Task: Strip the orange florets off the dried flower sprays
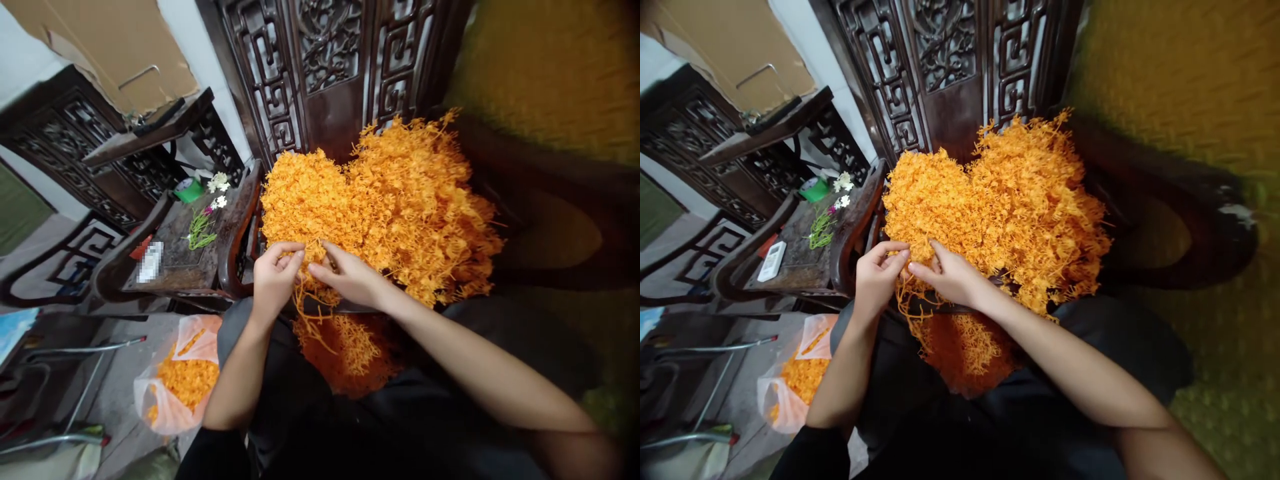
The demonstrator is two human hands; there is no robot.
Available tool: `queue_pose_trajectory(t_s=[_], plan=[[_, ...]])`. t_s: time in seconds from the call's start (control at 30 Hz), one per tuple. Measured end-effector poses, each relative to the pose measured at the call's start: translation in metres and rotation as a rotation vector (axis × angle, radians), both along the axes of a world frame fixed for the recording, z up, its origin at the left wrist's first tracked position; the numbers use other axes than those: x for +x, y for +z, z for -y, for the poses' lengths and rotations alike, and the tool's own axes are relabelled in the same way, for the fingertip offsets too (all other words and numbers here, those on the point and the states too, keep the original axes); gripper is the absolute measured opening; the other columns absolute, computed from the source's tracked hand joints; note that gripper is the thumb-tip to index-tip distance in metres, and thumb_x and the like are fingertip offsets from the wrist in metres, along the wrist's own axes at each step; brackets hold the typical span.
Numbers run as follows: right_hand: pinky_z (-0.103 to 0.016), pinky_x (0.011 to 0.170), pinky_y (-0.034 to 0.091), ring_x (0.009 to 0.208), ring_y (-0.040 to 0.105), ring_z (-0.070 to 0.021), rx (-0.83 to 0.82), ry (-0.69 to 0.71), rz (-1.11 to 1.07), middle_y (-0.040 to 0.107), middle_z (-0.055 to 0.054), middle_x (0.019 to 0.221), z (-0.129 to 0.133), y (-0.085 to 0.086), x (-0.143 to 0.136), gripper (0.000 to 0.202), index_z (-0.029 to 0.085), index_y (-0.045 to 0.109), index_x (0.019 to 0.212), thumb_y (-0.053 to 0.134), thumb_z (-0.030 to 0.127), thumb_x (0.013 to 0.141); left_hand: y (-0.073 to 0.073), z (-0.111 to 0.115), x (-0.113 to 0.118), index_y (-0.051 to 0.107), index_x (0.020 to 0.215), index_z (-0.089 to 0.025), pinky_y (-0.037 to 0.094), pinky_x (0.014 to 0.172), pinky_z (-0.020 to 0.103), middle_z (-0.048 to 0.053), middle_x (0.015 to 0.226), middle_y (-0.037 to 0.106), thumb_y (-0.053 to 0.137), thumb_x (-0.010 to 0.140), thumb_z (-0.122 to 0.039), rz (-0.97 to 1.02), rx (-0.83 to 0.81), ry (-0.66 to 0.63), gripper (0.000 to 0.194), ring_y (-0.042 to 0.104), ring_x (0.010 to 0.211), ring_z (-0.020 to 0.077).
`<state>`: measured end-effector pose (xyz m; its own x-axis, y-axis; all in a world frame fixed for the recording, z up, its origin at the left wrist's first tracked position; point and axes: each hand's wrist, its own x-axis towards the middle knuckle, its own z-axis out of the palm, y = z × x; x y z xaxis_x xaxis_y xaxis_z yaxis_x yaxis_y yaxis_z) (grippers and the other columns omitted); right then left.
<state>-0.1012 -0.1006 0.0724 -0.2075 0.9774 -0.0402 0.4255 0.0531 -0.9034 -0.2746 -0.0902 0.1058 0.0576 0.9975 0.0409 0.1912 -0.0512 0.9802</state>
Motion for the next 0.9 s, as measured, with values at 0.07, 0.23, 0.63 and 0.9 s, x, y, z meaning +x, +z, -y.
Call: queue_pose_trajectory(t_s=[0.07, 0.23, 0.63, 0.9], plan=[[-0.056, 0.105, 0.049, 0.12, 0.061, -0.0343, 0.052, -0.021, -0.174, 0.063, -0.022, 0.132, -0.006, 0.0, 0.002, 0.093, 0.009, 0.042, 0.155, 0.044, 0.079, 0.093, 0.0, 0.002, 0.003, 0.066, 0.105, -0.014, 0.045, 0.045, 0.016, 0.002, 0.081, 0.067, 0.076, 0.08, -0.043, 0.027, -0.046, -0.043, 0.039, 0.057, 0.048, 0.0049], [-0.05, 0.12, 0.035, 0.136, 0.052, -0.0285, 0.197, -0.009, -0.282, 0.058, -0.015, 0.142, -0.007, 0.004, 0.002, 0.058, 0.019, 0.057, 0.137, 0.042, 0.063, 0.103, -0.001, 0.002, 0.005, 0.062, 0.109, -0.015, 0.043, 0.041, 0.018, 0.001, 0.078, 0.069, 0.076, 0.079, -0.052, -0.001, -0.112, -0.105, 0.049, 0.058, 0.044, 0.0078], [-0.032, 0.075, 0.054, 0.086, 0.061, -0.0191, -0.575, 0.124, -1.45, 0.063, -0.013, 0.097, -0.019, 0.011, 0.008, 0.042, 0.005, 0.063, 0.122, 0.049, 0.018, 0.085, 0.0, -0.011, -0.002, 0.059, 0.092, -0.012, 0.05, 0.046, 0.021, 0.002, 0.07, 0.063, 0.08, 0.07, -0.044, 0.44, -0.282, -0.044, 0.044, 0.059, 0.052, 0.0086], [-0.043, 0.109, 0.05, 0.121, 0.067, -0.0229, -0.312, 0.146, -1.317, 0.071, -0.015, 0.127, -0.019, 0.011, 0.01, 0.031, 0.013, 0.062, 0.125, 0.048, 0.023, 0.099, 0.003, -0.012, -0.003, 0.052, 0.108, -0.018, 0.037, 0.04, 0.015, -0.005, 0.064, 0.056, 0.082, 0.068, -0.04, 0.485, -0.283, 0.035, 0.055, 0.052, 0.048, 0.006]])
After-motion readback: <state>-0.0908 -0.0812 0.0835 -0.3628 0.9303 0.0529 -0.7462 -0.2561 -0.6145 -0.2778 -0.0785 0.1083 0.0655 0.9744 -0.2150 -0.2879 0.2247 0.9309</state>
